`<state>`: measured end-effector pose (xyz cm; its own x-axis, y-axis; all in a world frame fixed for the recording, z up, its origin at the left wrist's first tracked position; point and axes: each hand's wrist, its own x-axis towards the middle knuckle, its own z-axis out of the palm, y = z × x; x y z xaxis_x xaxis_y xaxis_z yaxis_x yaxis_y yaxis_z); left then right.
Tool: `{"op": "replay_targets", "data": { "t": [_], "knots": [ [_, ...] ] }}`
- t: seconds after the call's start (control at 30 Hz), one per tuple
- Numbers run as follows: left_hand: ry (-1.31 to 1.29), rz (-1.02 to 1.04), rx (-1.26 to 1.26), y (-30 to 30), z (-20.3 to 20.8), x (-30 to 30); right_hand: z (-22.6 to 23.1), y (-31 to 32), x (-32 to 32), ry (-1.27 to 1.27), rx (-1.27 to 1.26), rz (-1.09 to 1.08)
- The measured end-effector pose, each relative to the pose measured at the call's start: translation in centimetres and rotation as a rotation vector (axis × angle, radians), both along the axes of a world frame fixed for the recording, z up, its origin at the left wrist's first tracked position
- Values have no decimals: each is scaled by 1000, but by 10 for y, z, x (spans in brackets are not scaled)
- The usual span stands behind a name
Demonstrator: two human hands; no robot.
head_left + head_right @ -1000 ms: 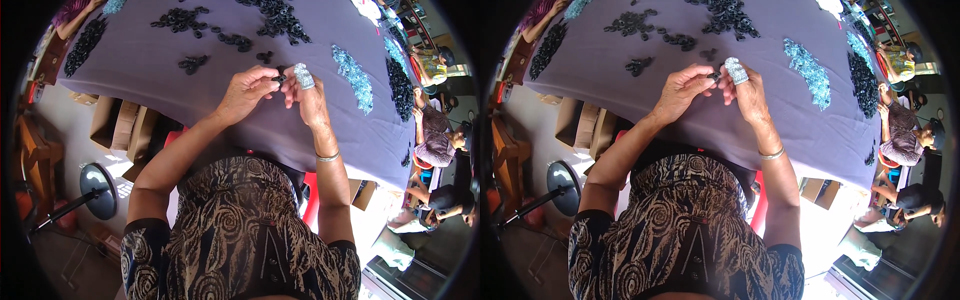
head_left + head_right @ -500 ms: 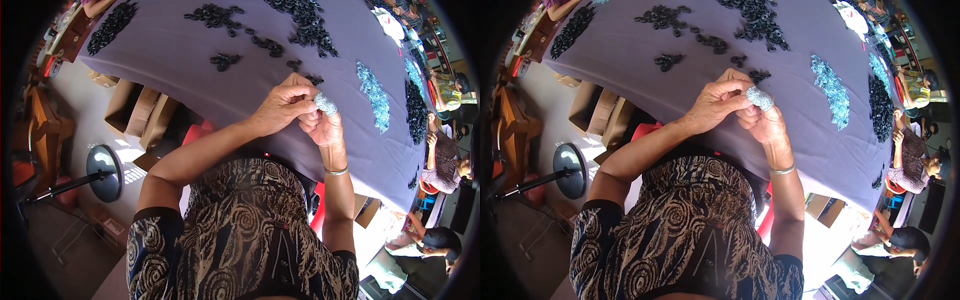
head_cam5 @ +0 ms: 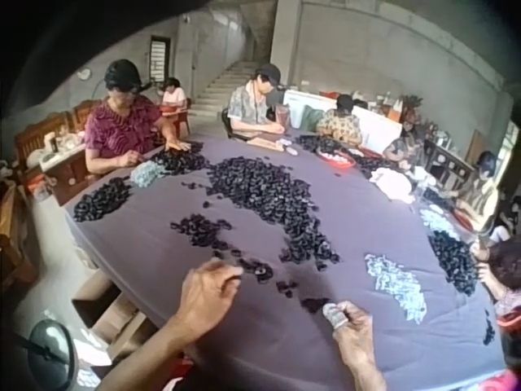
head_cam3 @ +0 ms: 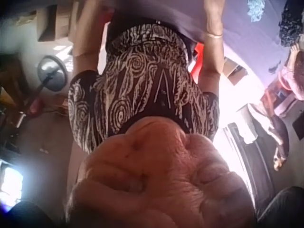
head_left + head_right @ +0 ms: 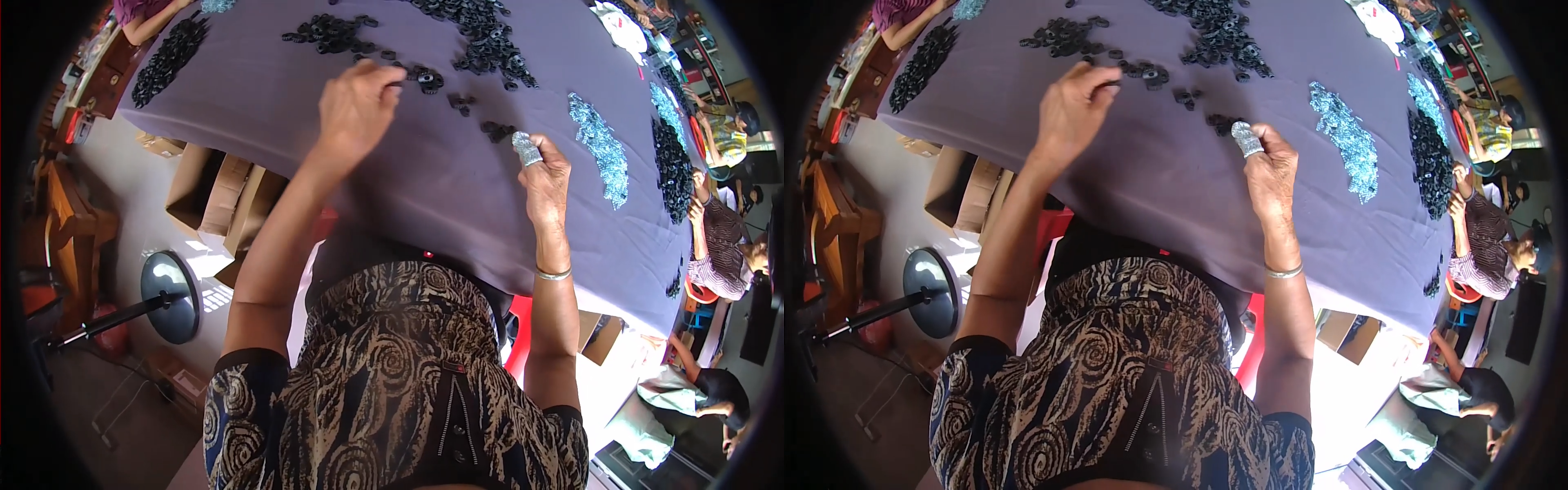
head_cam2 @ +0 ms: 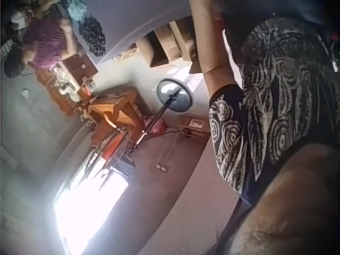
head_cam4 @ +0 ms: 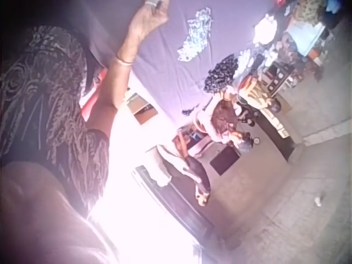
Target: Sorting small black plastic parts on a table in a workshop environment.
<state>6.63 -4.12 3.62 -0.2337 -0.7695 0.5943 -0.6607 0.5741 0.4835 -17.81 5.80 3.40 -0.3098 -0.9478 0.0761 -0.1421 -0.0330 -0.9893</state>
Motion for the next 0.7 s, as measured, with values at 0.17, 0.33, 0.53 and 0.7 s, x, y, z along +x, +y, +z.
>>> {"op": "replay_targets", "data": {
  "t": [0.17,0.33,0.53,0.7],
  "knots": [
    [-181,125,38,-13,-7,17,-13,-27,-8,597,-307,-116],
    [-179,128,123,-14,-18,18,-9,-39,13,989,-332,-13],
    [-238,167,192,-13,-13,17,-13,-32,-2,1064,-257,13],
    [-168,116,90,-12,-16,11,-11,-18,-26,1089,-248,-13]
  ]
}}
